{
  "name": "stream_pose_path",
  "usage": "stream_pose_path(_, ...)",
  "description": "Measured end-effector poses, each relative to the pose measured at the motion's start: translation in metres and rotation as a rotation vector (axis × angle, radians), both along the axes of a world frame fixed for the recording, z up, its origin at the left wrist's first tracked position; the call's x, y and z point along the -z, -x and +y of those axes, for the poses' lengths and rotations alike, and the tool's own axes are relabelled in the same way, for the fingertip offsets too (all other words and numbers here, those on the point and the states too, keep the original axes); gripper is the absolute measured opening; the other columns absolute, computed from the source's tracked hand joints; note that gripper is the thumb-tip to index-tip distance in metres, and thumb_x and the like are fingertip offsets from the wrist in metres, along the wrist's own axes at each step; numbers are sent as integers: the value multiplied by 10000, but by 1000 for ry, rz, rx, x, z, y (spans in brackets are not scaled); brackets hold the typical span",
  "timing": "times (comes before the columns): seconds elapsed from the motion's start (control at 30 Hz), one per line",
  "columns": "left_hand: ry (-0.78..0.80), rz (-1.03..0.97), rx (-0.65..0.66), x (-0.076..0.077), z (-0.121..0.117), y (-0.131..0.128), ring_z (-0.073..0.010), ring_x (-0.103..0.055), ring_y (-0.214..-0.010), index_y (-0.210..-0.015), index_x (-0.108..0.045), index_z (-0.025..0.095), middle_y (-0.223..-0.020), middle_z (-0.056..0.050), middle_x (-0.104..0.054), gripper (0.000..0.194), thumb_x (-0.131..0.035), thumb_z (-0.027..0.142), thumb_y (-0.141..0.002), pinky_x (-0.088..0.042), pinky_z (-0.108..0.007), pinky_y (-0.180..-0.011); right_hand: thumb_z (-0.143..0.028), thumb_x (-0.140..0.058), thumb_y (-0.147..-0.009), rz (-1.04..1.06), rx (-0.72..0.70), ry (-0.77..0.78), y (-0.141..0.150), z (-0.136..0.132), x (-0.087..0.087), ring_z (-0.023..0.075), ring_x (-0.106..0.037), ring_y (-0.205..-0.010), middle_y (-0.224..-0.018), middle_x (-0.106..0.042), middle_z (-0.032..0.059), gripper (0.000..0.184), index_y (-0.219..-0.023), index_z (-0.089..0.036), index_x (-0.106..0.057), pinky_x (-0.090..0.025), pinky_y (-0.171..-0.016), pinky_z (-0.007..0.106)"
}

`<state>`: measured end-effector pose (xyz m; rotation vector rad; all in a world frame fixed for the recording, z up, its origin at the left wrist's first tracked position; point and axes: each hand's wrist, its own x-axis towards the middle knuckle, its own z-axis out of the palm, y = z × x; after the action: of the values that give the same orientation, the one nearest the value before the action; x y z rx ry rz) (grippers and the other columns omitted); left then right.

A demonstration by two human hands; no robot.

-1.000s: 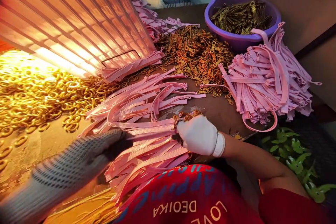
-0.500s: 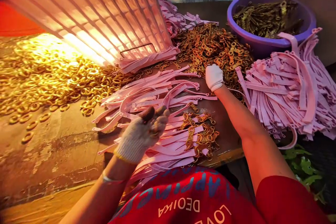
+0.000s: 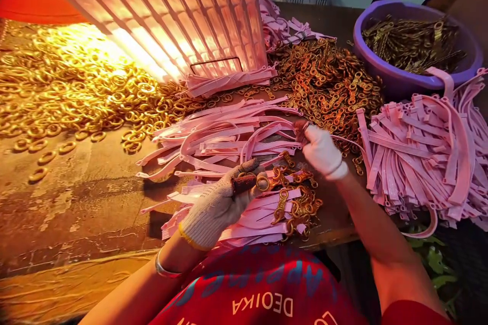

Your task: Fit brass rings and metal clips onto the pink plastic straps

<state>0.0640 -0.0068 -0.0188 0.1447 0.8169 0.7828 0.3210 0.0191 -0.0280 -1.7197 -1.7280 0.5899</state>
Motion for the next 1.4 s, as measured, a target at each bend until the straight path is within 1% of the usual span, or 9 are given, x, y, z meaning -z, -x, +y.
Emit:
stream_pose_path(0.27,-187,52,66,4,-13,-4,-157,-738,-809,-976,-722,149,-979,-86,-765,312,-744,11,-697,-626,-227,-747,-410,-683,-916,618,-124,134,96,-90,-7,209,-693,-1023,-1136,-731,68,437,-1308,-230,-618,-548,-990,385)
stream_pose_path(0.47,-378,152,86,-2,-26,6,-196,-747,-849,-957,-780,138,-942,-85,-787,261,-797,100,-699,-634,-317,-827,-524,-765,-806,897,68,158,107,-95,-5,179,-659,-775,-974,-734,49,477,-1162,-224,-666,-585,-710,310)
stream_pose_path(0.6,-709,293,263,-15,-31,15,-224,-728,-1019,-979,-826,158,-1092,-102,-790,217,-780,132,-769,-583,-332,-970,-501,-844,-704,1057,143,251,101,-102,-13,108,-496,-528,-808,-694,12,473,-1042,-210,-686,-439,-462,233)
stream_pose_path(0.7,-747,294,303,-16,-33,13,-228,-709,-1079,-984,-829,165,-1126,-104,-782,181,-774,163,-812,-567,-316,-994,-482,-830,-719,1111,164,265,102,-106,-14,92,-425,-476,-721,-654,-7,422,-1002,-201,-692,-387,-426,225)
stream_pose_path(0.83,-396,123,213,-3,-34,-2,-156,-726,-780,-913,-810,150,-909,-74,-793,234,-809,77,-691,-607,-213,-720,-419,-719,-837,861,175,73,111,-109,-6,190,-640,-726,-903,-730,44,346,-1114,-216,-680,-584,-687,319)
stream_pose_path(0.97,-185,-1,108,8,-27,-8,-115,-688,-658,-857,-777,126,-843,-58,-763,249,-747,-9,-650,-601,-176,-627,-326,-590,-942,436,118,-106,106,-116,-4,252,-660,-1127,-1223,-712,112,384,-1313,-226,-608,-518,-1051,432)
stream_pose_path(1.1,-57,35,45,3,-18,-1,-93,-674,-616,-853,-753,114,-793,-45,-728,236,-671,-54,-709,-609,-164,-631,-316,-615,-961,143,-74,-214,95,-127,-13,253,-660,-1175,-1323,-670,146,504,-1442,-218,-501,-537,-1041,429)
stream_pose_path(1.2,-20,45,36,1,-18,-3,-118,-704,-662,-879,-752,113,-809,-54,-734,253,-644,-53,-721,-624,-190,-652,-276,-536,-1000,-117,-215,-248,97,-127,-17,252,-687,-1088,-1181,-720,147,324,-1302,-177,-603,-557,-990,420)
stream_pose_path(1.4,-225,-52,154,4,-32,-7,-138,-718,-769,-847,-776,127,-837,-48,-754,213,-754,8,-671,-612,-223,-795,-134,-424,-970,-284,-230,-239,105,-115,-13,255,-696,-992,-1075,-738,149,322,-1206,-160,-642,-579,-921,420)
